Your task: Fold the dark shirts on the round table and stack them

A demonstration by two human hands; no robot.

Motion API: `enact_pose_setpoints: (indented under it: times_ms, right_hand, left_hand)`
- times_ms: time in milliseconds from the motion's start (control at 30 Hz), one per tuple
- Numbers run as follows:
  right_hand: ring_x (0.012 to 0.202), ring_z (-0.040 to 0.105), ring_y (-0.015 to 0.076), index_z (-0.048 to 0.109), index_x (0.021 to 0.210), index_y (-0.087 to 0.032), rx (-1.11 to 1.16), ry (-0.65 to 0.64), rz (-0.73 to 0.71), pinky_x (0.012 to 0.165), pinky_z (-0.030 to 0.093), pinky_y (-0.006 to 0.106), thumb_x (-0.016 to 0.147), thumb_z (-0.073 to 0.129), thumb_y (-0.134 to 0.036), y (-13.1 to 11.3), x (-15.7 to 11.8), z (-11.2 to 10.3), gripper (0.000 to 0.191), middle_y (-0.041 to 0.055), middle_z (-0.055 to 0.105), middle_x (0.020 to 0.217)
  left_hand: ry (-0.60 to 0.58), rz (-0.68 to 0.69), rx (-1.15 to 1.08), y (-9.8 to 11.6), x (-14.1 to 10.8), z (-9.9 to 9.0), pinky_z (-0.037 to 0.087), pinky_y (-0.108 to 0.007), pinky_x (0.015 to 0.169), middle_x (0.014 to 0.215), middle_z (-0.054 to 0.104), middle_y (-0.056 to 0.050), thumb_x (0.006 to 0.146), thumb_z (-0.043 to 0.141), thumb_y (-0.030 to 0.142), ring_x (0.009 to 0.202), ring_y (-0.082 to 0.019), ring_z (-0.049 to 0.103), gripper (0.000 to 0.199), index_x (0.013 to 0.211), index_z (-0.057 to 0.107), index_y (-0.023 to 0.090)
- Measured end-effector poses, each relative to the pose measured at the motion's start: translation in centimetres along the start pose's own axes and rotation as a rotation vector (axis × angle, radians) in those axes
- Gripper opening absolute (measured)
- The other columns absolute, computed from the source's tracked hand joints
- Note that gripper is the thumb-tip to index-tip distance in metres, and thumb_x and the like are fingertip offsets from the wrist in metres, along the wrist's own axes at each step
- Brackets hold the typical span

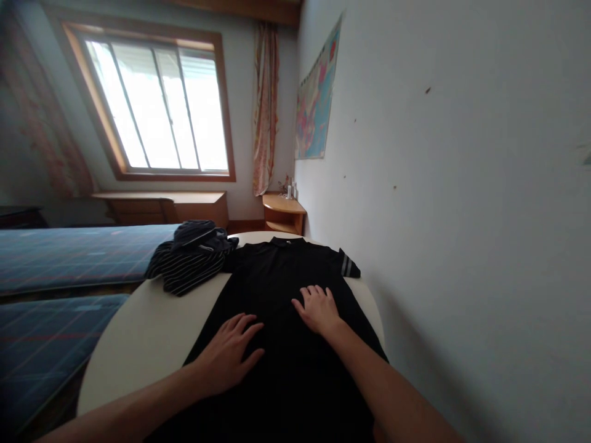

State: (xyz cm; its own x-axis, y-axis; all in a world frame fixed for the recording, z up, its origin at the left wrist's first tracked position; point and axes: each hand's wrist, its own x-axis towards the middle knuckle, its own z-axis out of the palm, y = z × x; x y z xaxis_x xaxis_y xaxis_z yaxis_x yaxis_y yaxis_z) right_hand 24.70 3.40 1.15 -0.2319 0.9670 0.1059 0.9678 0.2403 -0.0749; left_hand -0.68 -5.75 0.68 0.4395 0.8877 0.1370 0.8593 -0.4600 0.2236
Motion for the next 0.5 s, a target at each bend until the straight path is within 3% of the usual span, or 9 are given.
enact_pose_setpoints:
  times_ms: [100,267,500]
  right_hand:
    - [0.146,0.028,0.0280,0.042,0.149,-0.021,0.060,0.028,-0.025,0.118,0.017,0.049,0.099,0.026,-0.060,0.0,1.4,0.7,0.066,0.0106,0.037,0.157]
    - [0.151,0.012,0.0284,0.028,0.155,-0.026,0.116,-0.076,0.030,0.120,0.007,0.055,0.094,0.026,-0.070,0.0,2.2,2.0,0.075,0.0051,0.020,0.164]
    - [0.151,0.007,0.0335,0.022,0.157,-0.029,0.071,-0.171,0.010,0.115,0.005,0.066,0.093,0.024,-0.072,0.6,0.3,0.8,0.077,0.0043,0.015,0.165]
  left_hand:
    - [0.062,0.058,0.014,-1.3,2.2,-0.6,0.030,-0.049,0.117,0.150,0.047,-0.010,0.094,0.050,0.040,0.143,-0.030,0.036,0.050,0.140,0.053,0.023]
    - [-0.017,-0.012,0.008,-3.1,3.4,0.5,0.018,-0.059,0.119,0.162,0.027,-0.006,0.094,0.047,0.049,0.150,-0.035,0.016,0.060,0.151,0.038,0.031]
    - [-0.118,-0.051,0.009,-0.7,1.4,0.9,0.011,-0.065,0.117,0.165,0.015,-0.007,0.095,0.039,0.059,0.150,-0.038,0.006,0.067,0.155,0.027,0.032]
